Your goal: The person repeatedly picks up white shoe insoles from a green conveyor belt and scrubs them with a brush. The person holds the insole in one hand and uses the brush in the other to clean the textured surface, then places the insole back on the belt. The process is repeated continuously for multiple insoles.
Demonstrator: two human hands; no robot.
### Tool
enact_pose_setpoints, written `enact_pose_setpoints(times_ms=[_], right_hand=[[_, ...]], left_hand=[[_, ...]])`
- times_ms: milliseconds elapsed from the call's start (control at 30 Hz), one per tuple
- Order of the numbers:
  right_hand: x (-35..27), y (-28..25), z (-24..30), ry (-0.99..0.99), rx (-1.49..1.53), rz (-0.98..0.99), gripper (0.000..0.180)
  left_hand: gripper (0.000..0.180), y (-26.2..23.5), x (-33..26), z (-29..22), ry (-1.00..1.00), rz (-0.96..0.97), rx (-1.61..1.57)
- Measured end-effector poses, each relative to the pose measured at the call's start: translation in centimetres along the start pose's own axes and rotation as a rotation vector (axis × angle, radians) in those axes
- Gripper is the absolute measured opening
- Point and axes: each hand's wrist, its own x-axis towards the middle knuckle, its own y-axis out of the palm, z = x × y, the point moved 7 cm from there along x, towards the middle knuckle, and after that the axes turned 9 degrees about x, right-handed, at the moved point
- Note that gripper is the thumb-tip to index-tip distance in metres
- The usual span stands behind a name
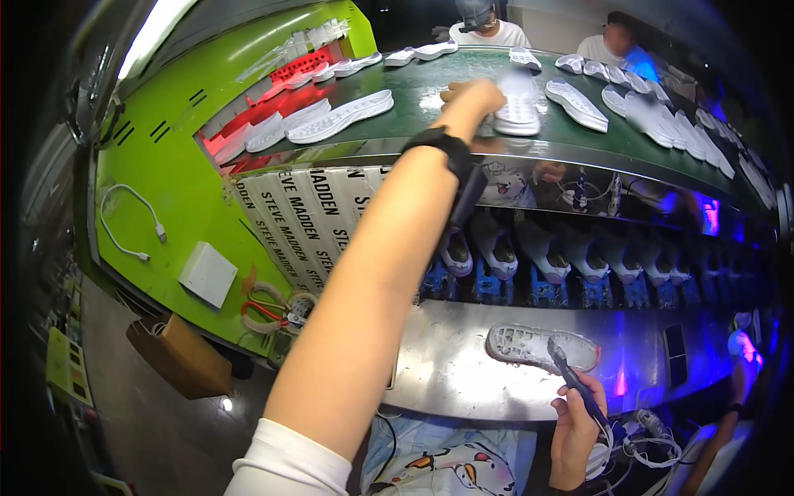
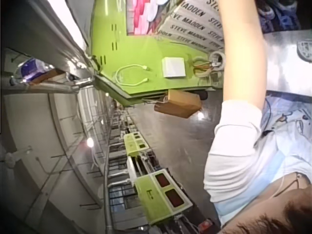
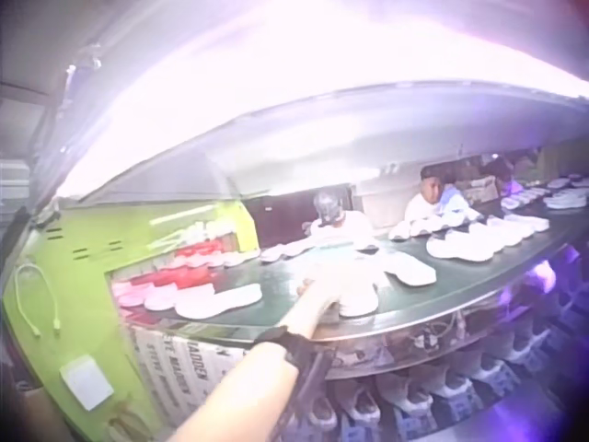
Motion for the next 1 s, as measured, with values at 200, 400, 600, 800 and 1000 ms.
enact_pose_setpoints(times_ms=[200,400,600,800,1000], right_hand=[[0.7,1.2,-1.6,0.005,-0.082,0.087,0.029],[-1.1,5.8,-4.4,0.119,-0.082,0.313,0.023],[0.7,11.1,-8.4,-0.235,-0.729,0.557,0.021],[-2.4,12.2,-11.2,-0.246,-0.681,0.863,0.024],[-5.2,13.1,-13.8,-0.176,-0.75,1.031,0.025]], left_hand=[[0.035,-7.5,-9.3,6.3,0.034,-0.007,-1.197],[0.051,1.8,-30.7,11.4,-0.247,0.659,-2.074],[0.052,15.4,-48.3,8.7,-0.668,1.196,-2.5],[0.05,18.4,-49.0,10.2,-0.723,0.966,-2.454],[0.057,18.1,-48.3,10.8,-0.65,0.963,-2.74]])
